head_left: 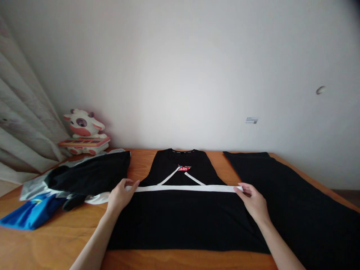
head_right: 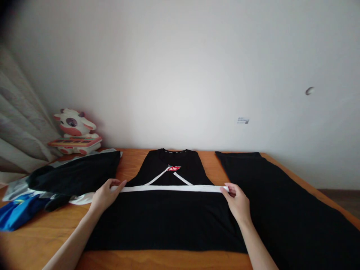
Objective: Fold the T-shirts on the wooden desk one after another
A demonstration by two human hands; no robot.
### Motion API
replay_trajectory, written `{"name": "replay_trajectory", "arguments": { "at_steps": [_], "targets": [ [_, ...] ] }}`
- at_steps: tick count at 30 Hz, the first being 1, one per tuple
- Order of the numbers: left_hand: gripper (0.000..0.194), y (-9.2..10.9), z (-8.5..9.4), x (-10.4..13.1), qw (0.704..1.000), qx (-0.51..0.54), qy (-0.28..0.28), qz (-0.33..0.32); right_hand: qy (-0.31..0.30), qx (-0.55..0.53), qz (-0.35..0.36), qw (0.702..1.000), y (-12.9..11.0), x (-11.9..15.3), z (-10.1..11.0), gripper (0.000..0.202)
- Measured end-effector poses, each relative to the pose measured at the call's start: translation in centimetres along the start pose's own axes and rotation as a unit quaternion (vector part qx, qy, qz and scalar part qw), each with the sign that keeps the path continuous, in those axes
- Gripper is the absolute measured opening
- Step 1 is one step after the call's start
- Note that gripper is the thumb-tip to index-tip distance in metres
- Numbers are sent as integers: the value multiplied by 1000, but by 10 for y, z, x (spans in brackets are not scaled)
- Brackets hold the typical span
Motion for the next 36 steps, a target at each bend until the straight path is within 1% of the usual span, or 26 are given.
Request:
{"name": "replay_trajectory", "arguments": {
  "at_steps": [2,4,7,9,11,14,16,18,19,20,22,25,28,30,32,34,36],
  "targets": [
    [49,-6,7,0,998,65,-8,-7,11,-13,-6,1000,1,0,0,62],
    [50,-12,14,2,991,124,-31,-30,14,-12,-3,1000,2,2,1,64],
    [51,-21,27,4,981,181,-68,-33,8,33,22,999,2,5,5,62],
    [50,-26,34,2,973,210,-95,-13,-13,82,40,996,2,3,8,59],
    [50,-27,40,0,959,249,-138,11,-56,118,49,990,2,-1,11,56],
    [53,-21,47,2,925,329,-186,45,-133,126,47,982,2,-9,15,53],
    [54,-14,51,7,891,398,-209,59,-182,106,51,976,0,-13,17,52],
    [51,-8,51,14,850,464,-238,73,-224,72,70,969,-2,-14,21,51],
    [49,-6,51,16,834,486,-247,79,-241,56,77,966,-3,-14,22,50],
    [47,-4,49,18,826,501,-246,83,-258,44,81,962,-5,-14,24,49],
    [42,-4,44,18,826,513,-221,77,-294,25,72,953,-8,-16,29,48],
    [37,-6,37,13,843,510,-160,59,-348,-3,30,937,-14,-21,34,49],
    [40,-9,33,8,857,495,-132,52,-372,-4,1,928,-18,-26,40,51],
    [43,-11,32,8,861,490,-126,48,-368,2,16,930,-17,-26,43,50],
    [44,-12,33,9,861,492,-125,43,-351,3,43,935,-15,-23,44,50],
    [44,-11,33,10,860,493,-124,40,-325,14,59,944,-10,-20,41,51],
    [45,-8,31,12,865,486,-120,37,-284,36,68,956,-7,-15,37,52]
  ]
}}
Point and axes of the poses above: each hand's wrist, its own x-axis away from the middle knuckle, its own z-axis out of the back of the hand, y = z × x, the point moved 1 cm from there along -x, towards the middle knuckle, and after that the axes turned 14 degrees about x, right-handed, at the moved point
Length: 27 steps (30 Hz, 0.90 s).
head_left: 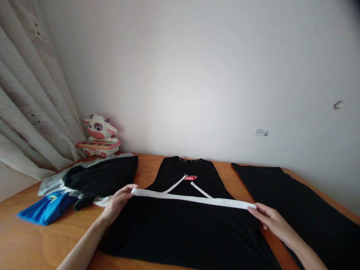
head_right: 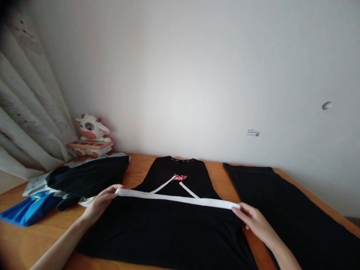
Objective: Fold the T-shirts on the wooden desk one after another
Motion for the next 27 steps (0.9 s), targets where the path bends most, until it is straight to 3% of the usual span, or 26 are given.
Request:
{"name": "replay_trajectory", "arguments": {
  "at_steps": [4,10,15,18,21,23,27],
  "targets": [
    [54,-5,-6,-3,999,-37,28,-19,100,71,18,992,2,0,-11,49],
    [77,-8,0,-6,995,-43,66,-68,160,107,18,981,9,-5,-19,49],
    [64,-4,7,-7,993,-31,112,-35,187,110,15,976,9,-4,-19,48],
    [46,-5,9,-9,994,31,97,45,208,95,11,973,7,-3,-18,51],
    [39,-6,12,-7,990,33,46,126,209,31,7,977,7,-5,-17,53],
    [41,-5,13,-5,990,-12,18,137,194,-33,-12,980,7,-6,-16,56],
    [49,-3,11,-4,992,-35,0,124,86,-119,-48,988,6,-4,-12,59]
  ]
}}
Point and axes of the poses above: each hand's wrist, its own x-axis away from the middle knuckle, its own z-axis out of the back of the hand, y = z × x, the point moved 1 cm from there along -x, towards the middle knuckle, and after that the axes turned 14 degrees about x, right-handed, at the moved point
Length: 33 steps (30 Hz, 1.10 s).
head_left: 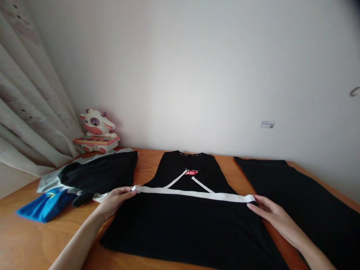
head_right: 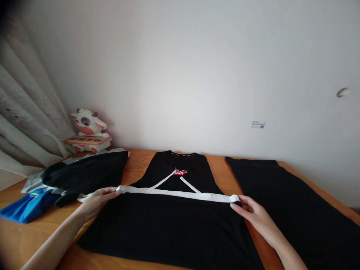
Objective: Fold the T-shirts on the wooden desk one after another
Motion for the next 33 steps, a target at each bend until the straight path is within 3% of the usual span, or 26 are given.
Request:
{"name": "replay_trajectory", "arguments": {
  "at_steps": [3,7,12,16,18,22,26,29,33],
  "targets": [
    [55,0,-2,-2,998,33,31,-47,-61,-20,-5,998,-2,5,3,57],
    [61,-1,-5,-3,996,25,59,-65,-67,-60,4,996,-6,8,3,54],
    [75,1,-11,-2,993,-30,70,-91,-27,-83,7,996,-10,7,-1,57],
    [84,4,-8,-4,970,-78,105,-204,6,-76,34,997,-7,5,-3,60],
    [86,1,-4,-8,960,-89,134,-230,22,-94,47,994,-4,3,-6,61],
    [74,-8,-3,-23,961,-127,145,-201,72,-23,33,997,0,-7,-16,56],
    [57,-4,-4,-26,959,-145,149,-194,126,31,14,991,-2,-10,-17,56],
    [61,0,8,-9,967,-170,123,-146,79,13,-31,996,3,6,-2,57],
    [58,-10,36,35,961,-266,42,-67,-89,111,-55,988,16,56,21,54]
  ]
}}
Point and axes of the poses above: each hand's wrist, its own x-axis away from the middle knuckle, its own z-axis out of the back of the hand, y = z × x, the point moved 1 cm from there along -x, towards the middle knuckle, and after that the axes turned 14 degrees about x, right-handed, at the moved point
